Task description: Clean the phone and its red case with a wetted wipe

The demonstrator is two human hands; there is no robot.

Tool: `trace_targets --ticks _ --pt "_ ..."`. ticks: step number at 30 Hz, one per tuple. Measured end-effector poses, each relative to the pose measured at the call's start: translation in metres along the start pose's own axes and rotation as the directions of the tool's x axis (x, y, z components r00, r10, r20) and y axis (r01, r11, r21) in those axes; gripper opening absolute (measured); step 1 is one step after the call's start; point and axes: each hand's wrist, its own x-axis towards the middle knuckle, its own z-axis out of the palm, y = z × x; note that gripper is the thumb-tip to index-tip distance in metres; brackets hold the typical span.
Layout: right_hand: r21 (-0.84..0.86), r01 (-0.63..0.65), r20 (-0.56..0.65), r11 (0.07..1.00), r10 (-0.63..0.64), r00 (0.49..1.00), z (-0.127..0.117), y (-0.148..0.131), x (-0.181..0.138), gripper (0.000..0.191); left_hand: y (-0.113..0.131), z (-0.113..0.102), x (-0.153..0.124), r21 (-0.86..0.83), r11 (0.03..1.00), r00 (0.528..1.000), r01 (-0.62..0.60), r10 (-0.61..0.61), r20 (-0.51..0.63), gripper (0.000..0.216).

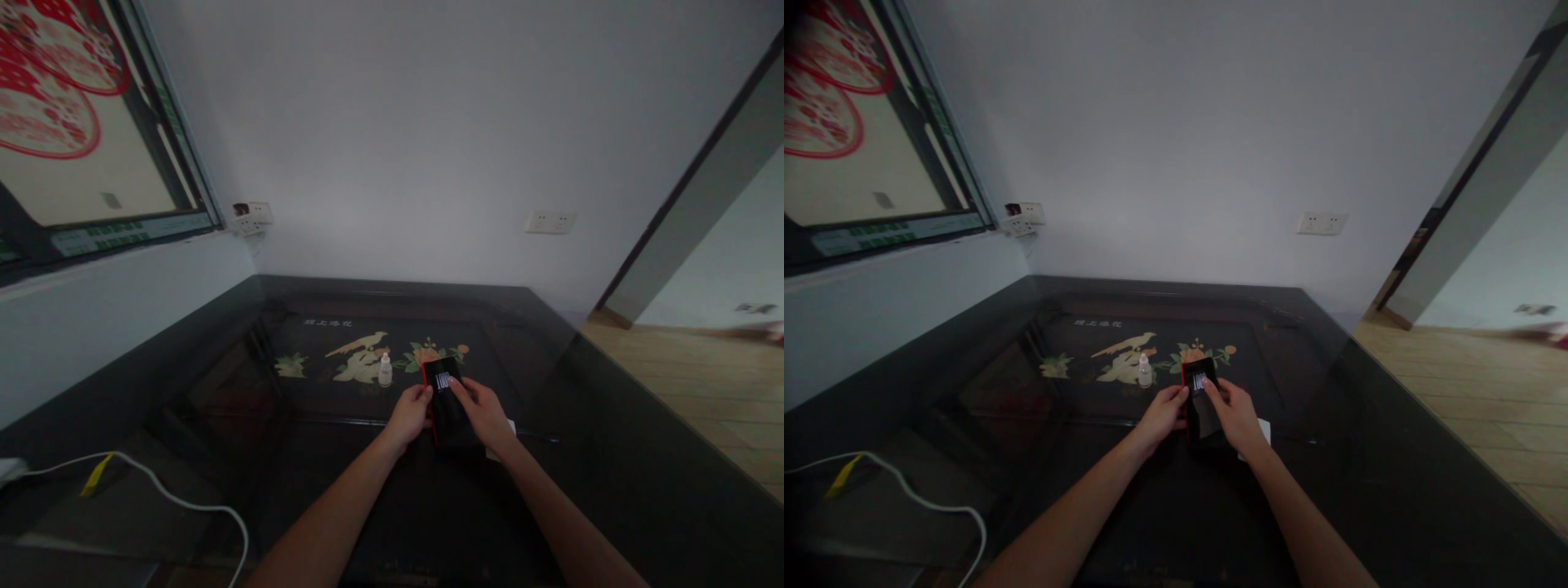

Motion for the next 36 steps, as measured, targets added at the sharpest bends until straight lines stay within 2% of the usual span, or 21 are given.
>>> trace_targets --ticks 3,7,13,21,24,27,29,32,34,36 --pt "-0.020 -0.009 -0.017 1.000 0.009 1.000 -0.001 0.002 0.001 0.052 -0.002 -0.001 0.000 -0.001 1.000 1.000 0.001 -0.001 0.002 0.036" --pt "-0.152 0.054 -0.113 0.987 -0.071 0.991 -0.003 0.001 0.003 0.051 -0.004 -0.002 0.000 -0.008 1.000 1.000 -0.007 0.007 0.000 0.041" --pt "-0.232 0.045 -0.183 0.972 -0.089 0.979 -0.007 0.001 0.002 0.053 -0.006 0.000 -0.001 -0.033 0.999 1.000 -0.016 0.017 0.022 0.039" --pt "-0.360 0.166 -0.224 0.918 -0.257 0.940 -0.008 -0.001 0.000 0.050 -0.007 0.008 -0.002 -0.069 0.995 0.997 -0.073 0.071 -0.023 0.038" --pt "-0.325 0.179 -0.258 0.928 -0.269 0.928 -0.009 0.000 0.002 0.044 -0.007 0.010 -0.002 -0.067 0.992 0.994 -0.106 0.103 -0.039 0.039" --pt "-0.134 0.111 -0.300 0.985 -0.147 0.943 -0.011 0.001 0.006 0.039 -0.008 0.009 -0.001 -0.068 0.989 0.990 -0.129 0.125 -0.059 0.040" --pt "0.004 0.064 -0.241 0.998 -0.061 0.969 -0.011 0.001 0.007 0.041 -0.009 0.008 0.002 -0.067 0.988 0.987 -0.142 0.136 -0.089 0.039" --pt "0.117 -0.054 -0.044 0.992 0.060 0.997 -0.010 0.003 0.007 0.047 -0.010 0.002 0.007 -0.055 0.985 0.977 -0.164 0.154 -0.150 0.039" --pt "0.188 -0.195 0.083 0.963 0.182 0.980 -0.009 0.004 0.004 0.050 -0.009 -0.002 0.010 -0.042 0.982 0.966 -0.183 0.172 -0.192 0.038" --pt "0.282 -0.335 0.207 0.899 0.284 0.936 -0.008 0.005 0.001 0.050 -0.008 -0.006 0.013 -0.026 0.978 0.954 -0.208 0.197 -0.227 0.035"
